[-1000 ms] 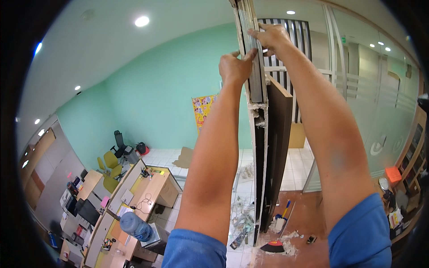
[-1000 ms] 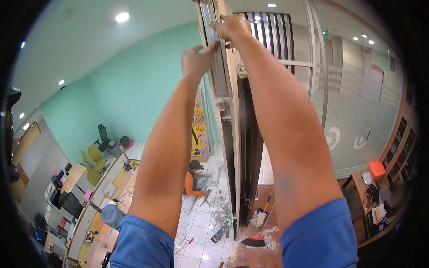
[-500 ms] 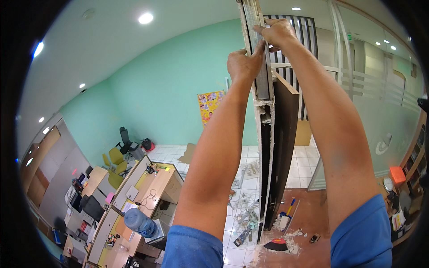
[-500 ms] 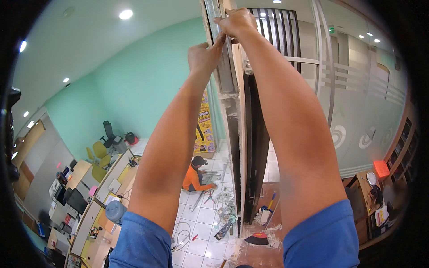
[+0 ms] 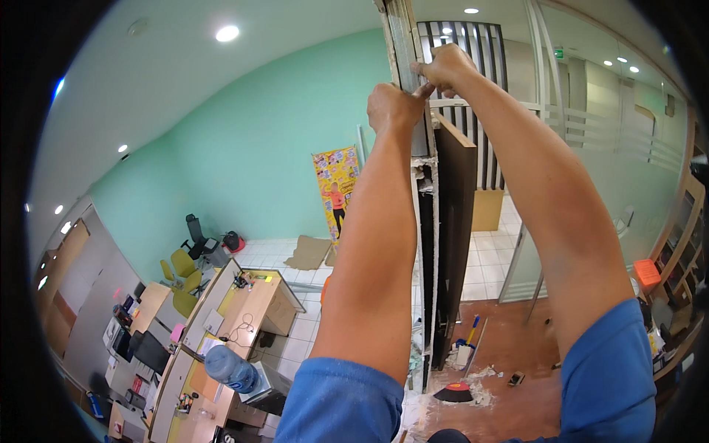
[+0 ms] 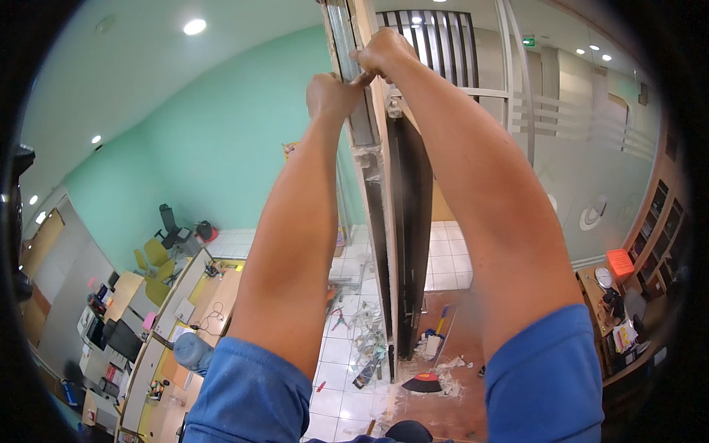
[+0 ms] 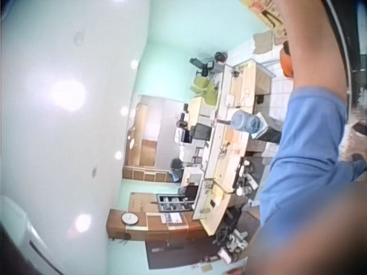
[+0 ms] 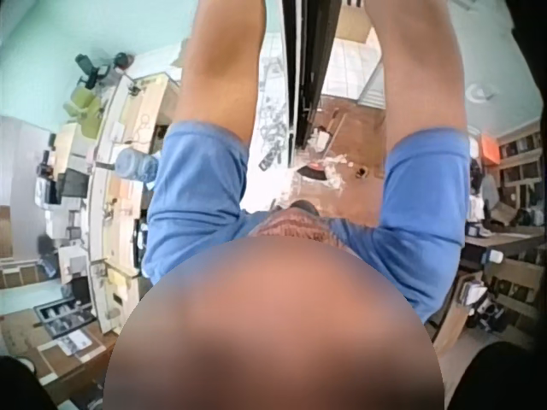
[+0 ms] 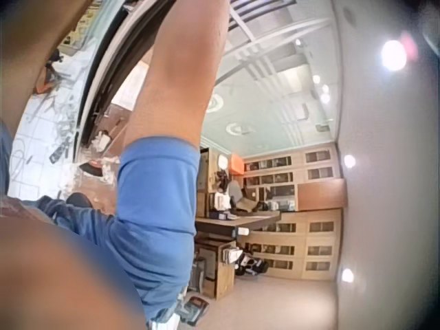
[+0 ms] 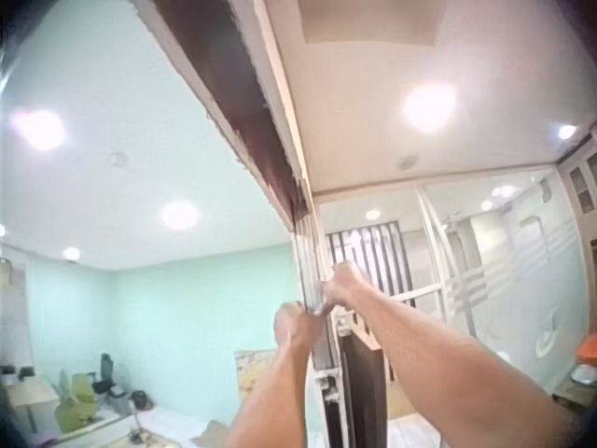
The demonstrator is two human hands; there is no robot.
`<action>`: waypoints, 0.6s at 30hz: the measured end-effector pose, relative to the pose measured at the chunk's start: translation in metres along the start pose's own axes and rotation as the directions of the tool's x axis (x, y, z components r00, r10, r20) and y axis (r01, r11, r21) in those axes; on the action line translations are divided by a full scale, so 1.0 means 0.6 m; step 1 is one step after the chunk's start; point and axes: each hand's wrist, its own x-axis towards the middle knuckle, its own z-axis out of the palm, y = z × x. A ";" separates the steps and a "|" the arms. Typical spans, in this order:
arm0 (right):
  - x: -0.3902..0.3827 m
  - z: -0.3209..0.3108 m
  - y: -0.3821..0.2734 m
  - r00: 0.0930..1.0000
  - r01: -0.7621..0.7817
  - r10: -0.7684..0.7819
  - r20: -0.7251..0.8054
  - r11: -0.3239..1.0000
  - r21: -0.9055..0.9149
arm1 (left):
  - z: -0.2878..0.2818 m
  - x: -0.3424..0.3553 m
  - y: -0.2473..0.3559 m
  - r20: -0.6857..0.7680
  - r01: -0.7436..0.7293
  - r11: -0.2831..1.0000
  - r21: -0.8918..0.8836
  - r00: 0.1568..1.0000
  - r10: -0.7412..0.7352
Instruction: The person positions a metal door frame section at the top of a doorway and secures it with a cordless drill and screws. The person repeatedly aligns the frame and drives screws into the wall while standing on a ladder. A second person is visible below, working on the floor.
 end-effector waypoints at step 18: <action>-0.383 -0.521 -0.082 0.765 0.439 0.056 0.642 0.684 -0.583 | 0.115 0.152 -0.074 -0.243 -0.186 0.940 0.287 0.935 0.259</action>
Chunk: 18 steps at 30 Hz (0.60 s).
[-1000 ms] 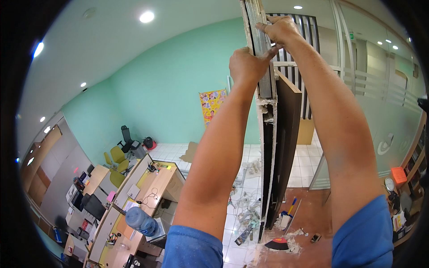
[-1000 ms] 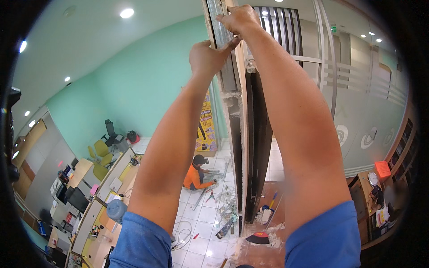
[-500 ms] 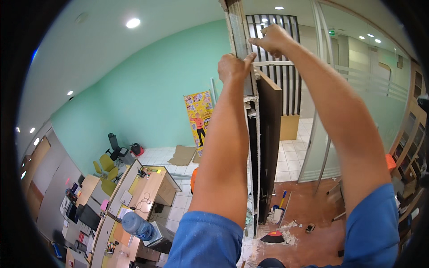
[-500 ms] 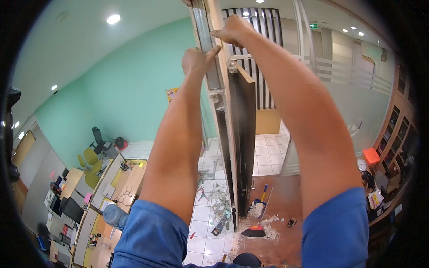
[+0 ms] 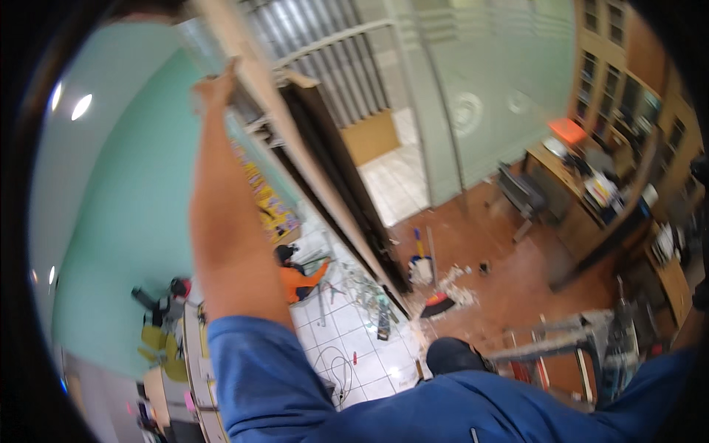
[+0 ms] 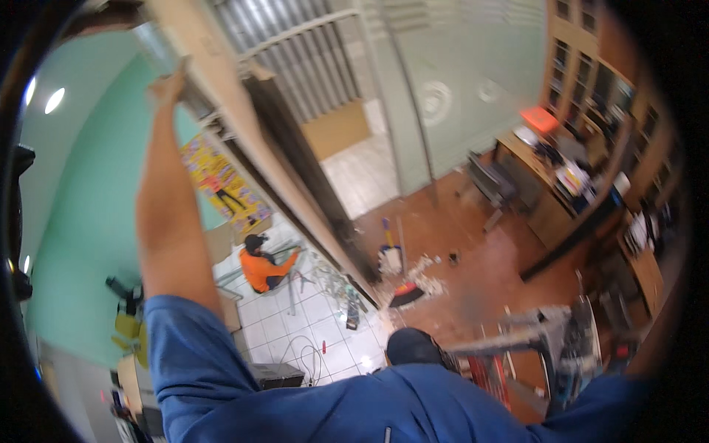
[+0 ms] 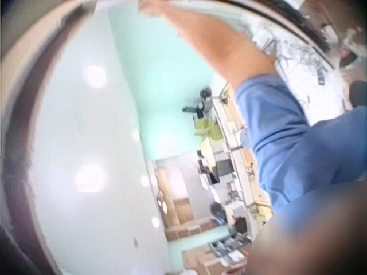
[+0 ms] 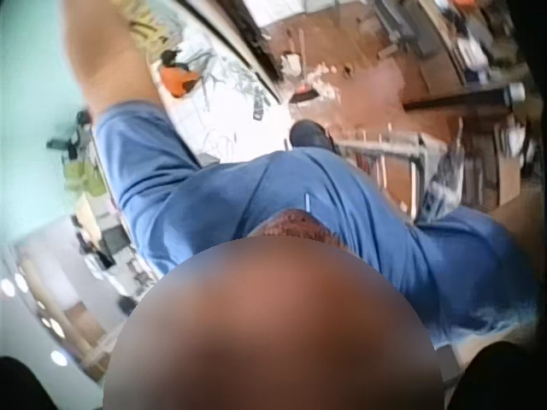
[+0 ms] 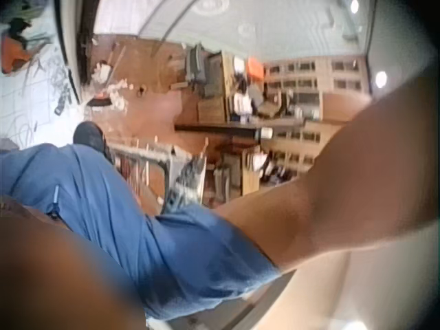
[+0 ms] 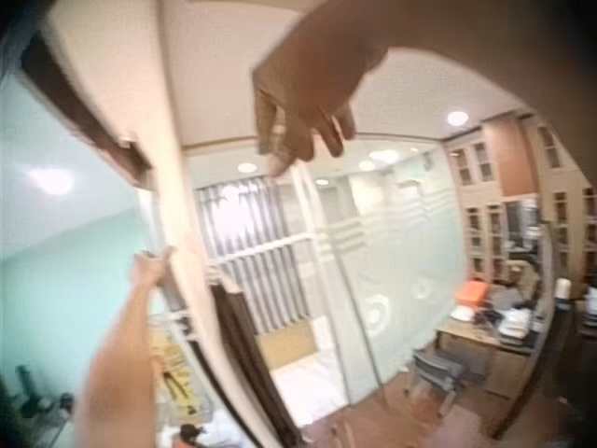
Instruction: The person positions a metal door frame section at the top of a doorway and secures it with a cordless drill and screws. The person repeatedly aligns the frame and drives screws into the wall while standing on a ladder. A second person is visible below, working on the floor.
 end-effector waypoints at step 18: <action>-0.588 0.296 -0.073 0.867 -0.477 0.184 0.462 0.573 0.667 | -0.112 -0.176 0.085 -0.063 0.108 0.969 -0.223 0.990 -0.125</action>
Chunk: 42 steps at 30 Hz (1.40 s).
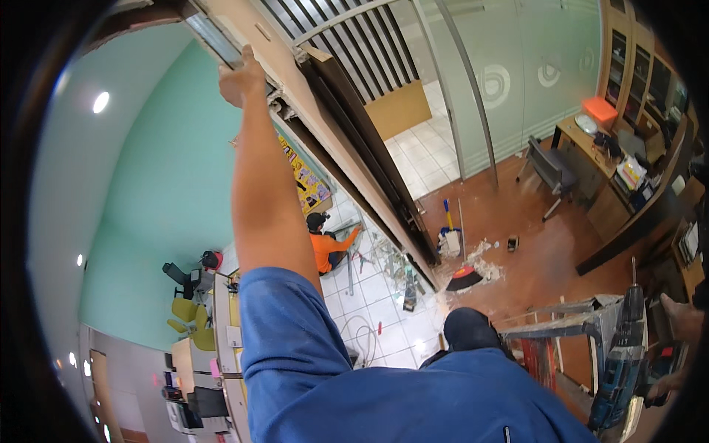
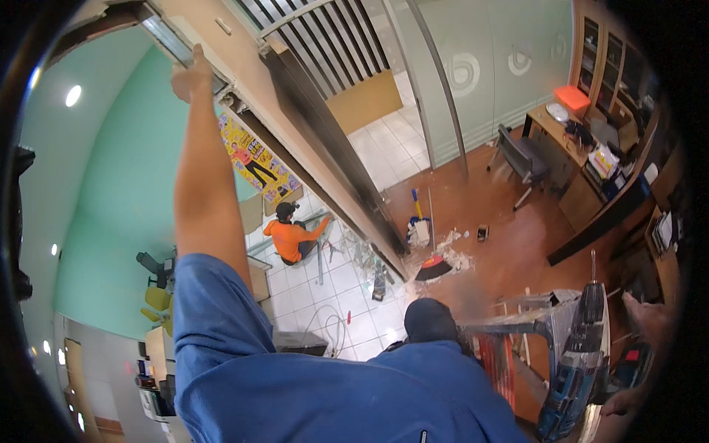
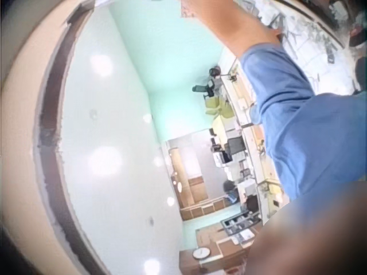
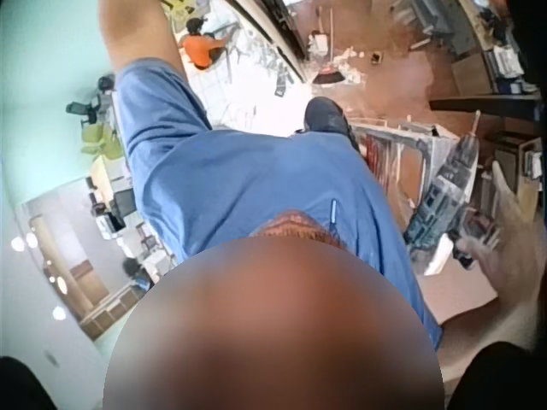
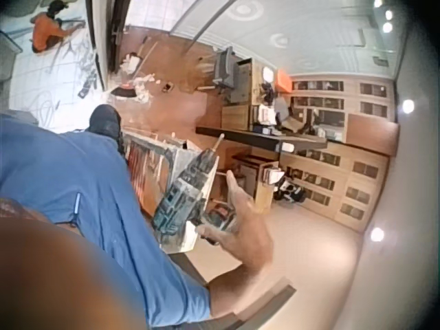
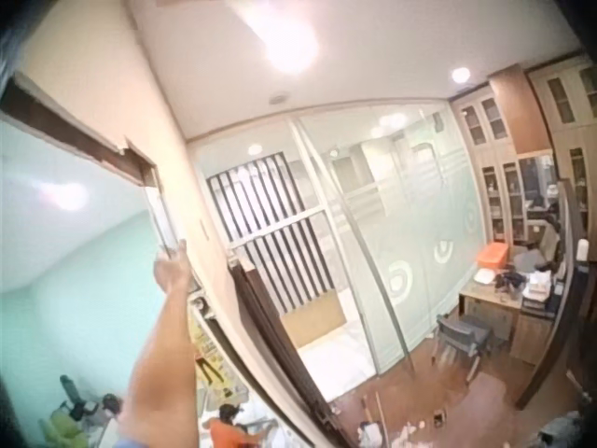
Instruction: The person positions a metal door frame section at the top of a doorway and secures it with a cordless drill and screws. The person repeatedly aligns the frame and drives screws into the wall while standing on a ladder. A second person is visible below, working on the floor.
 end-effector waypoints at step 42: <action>-0.029 0.046 0.065 0.966 0.051 -0.194 -0.169 0.789 -0.612 | -0.268 -1.118 -0.272 0.777 0.790 0.043 0.611 -0.588 -0.224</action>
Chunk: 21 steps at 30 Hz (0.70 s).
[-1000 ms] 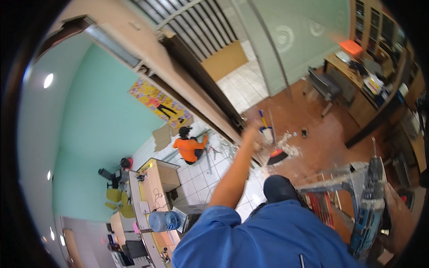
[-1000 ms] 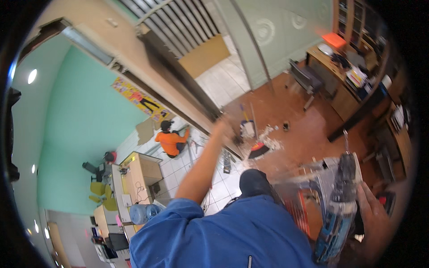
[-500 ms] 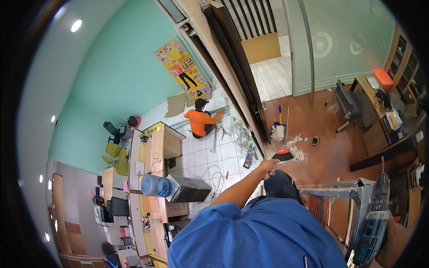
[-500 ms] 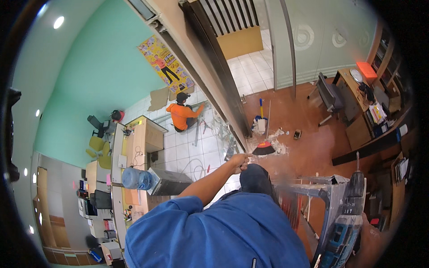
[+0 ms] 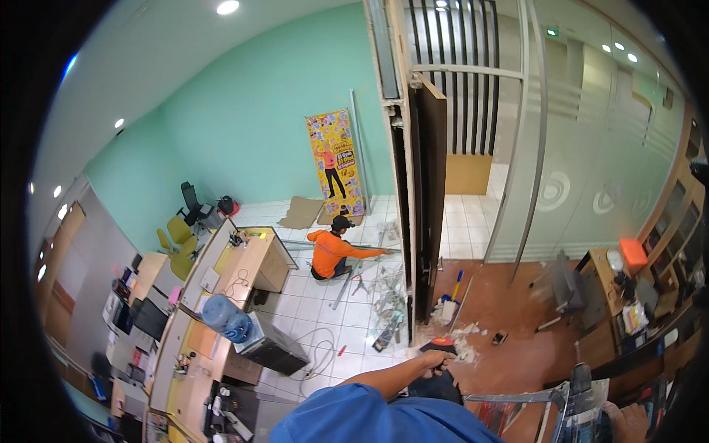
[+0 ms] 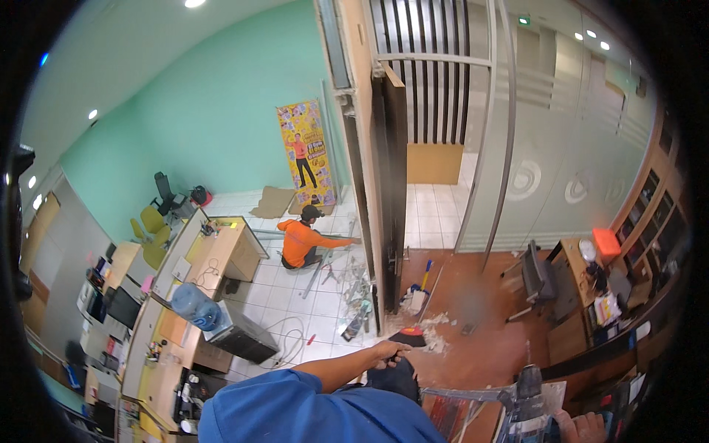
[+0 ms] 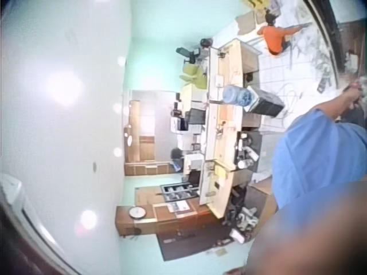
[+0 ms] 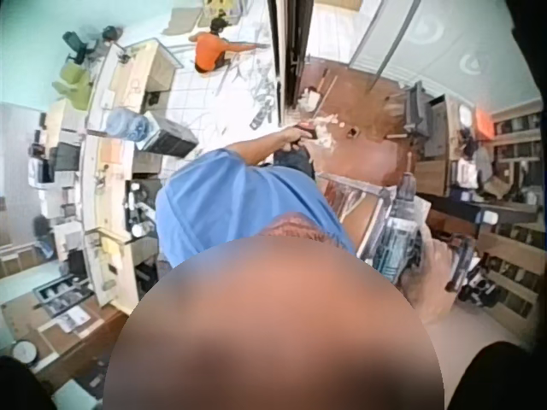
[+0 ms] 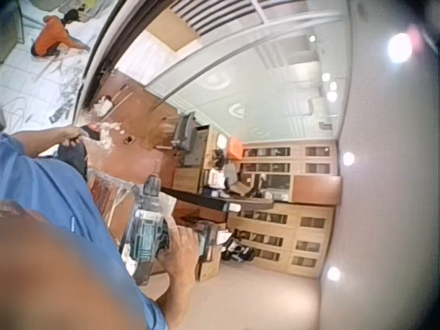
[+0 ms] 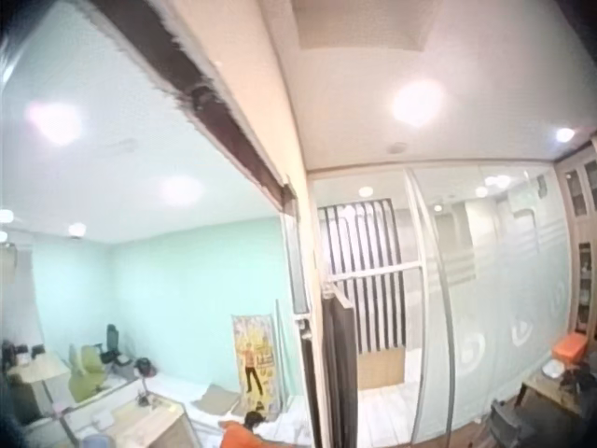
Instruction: The person positions a metal door frame section at the top of a doorway and secures it with a cordless drill and screws. The person repeatedly aligns the frame and drives screws into the wall while standing on a ladder. A second person is visible below, working on the floor.
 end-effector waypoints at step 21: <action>0.243 0.155 0.081 0.775 0.239 0.218 -0.593 0.768 0.595 | 0.072 -0.209 0.028 0.384 -0.157 0.963 -0.220 0.893 0.233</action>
